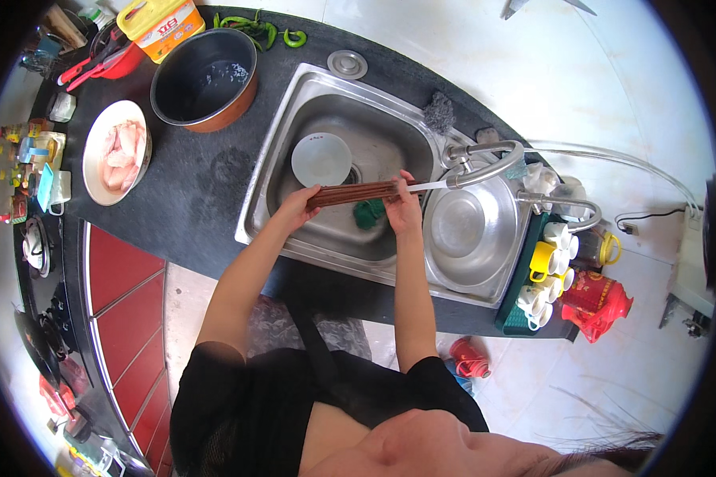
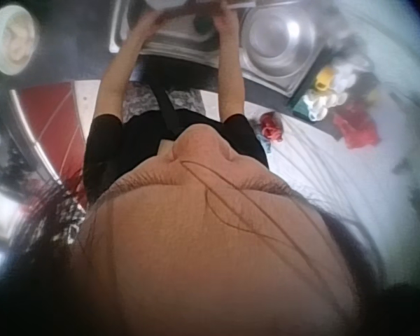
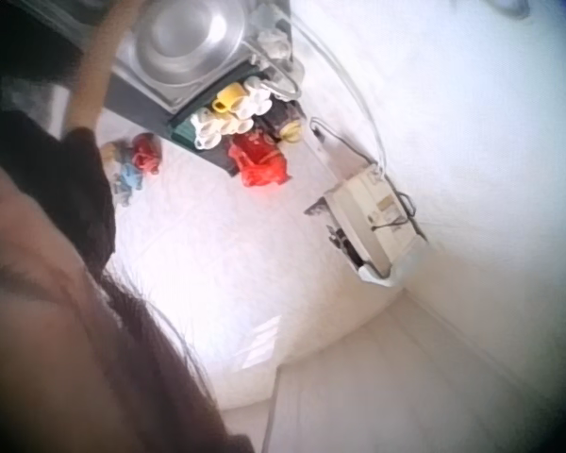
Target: The person washes chopsticks, a bowl, and a pan in a double sink using a sponge and water, then places them into a drying rack.
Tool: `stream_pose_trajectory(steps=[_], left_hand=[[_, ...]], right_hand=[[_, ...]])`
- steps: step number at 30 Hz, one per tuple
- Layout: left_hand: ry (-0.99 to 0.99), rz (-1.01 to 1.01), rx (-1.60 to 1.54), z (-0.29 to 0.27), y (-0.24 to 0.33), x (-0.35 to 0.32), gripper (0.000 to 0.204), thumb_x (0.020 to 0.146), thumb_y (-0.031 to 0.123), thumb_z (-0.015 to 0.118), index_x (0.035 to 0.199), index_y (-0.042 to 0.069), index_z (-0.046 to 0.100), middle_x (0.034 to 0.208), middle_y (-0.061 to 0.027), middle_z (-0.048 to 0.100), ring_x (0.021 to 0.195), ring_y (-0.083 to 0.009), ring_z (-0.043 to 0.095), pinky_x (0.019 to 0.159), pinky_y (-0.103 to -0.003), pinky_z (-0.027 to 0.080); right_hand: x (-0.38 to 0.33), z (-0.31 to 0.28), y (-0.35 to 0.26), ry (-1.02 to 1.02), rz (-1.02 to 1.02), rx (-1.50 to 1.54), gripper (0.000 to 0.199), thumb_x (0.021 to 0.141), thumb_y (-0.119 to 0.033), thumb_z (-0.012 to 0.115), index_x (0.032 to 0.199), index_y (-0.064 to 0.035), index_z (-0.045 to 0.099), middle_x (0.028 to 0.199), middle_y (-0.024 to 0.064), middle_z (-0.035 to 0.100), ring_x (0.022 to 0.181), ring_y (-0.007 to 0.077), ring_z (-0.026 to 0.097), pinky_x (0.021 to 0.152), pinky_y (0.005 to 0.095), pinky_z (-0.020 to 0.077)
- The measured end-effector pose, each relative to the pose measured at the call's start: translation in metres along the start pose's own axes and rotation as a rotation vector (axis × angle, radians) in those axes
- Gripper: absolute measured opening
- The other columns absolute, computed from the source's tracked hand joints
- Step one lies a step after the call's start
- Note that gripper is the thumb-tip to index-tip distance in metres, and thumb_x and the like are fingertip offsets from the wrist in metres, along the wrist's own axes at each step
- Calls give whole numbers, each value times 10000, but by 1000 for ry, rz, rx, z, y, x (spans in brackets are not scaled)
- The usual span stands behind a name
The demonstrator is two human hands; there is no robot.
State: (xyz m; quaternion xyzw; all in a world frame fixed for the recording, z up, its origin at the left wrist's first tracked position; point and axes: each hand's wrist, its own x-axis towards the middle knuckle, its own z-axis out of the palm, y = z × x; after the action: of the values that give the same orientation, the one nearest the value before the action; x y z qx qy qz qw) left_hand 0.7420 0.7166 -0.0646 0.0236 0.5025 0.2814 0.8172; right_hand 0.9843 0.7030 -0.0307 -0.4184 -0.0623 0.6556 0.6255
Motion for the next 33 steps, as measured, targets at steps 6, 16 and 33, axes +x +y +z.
stream_pose_trajectory(steps=[6, 16, 33], left_hand=[[106, -61, -158, 8, -7, 20, 181, 800, 201, 545, 880, 40, 518, 869, -90, 564, 751, -188, 544, 587, -225, 464], [160, -121, -22, 0, -27, 51, 132, 809, 204, 520, 821, 75, 546, 823, -71, 548, 710, -165, 534, 534, -252, 458], [-54, -101, -145, 62, -63, 91, 172, 838, 233, 502, 816, 68, 548, 741, -49, 557, 621, -134, 533, 502, -240, 470]], right_hand=[[-6, 18, -10, -34, -102, -237, 169, 859, -226, 475, 971, -99, 473, 958, 60, 514, 920, 179, 498, 823, 342, 391], [-13, 43, -20, -145, -110, 85, 165, 882, -202, 418, 949, -64, 478, 958, 83, 533, 1000, 226, 481, 894, 383, 363], [-36, 70, -56, -93, -331, -879, 104, 865, -113, 455, 920, -39, 503, 916, 71, 554, 873, 142, 519, 793, 267, 407]])
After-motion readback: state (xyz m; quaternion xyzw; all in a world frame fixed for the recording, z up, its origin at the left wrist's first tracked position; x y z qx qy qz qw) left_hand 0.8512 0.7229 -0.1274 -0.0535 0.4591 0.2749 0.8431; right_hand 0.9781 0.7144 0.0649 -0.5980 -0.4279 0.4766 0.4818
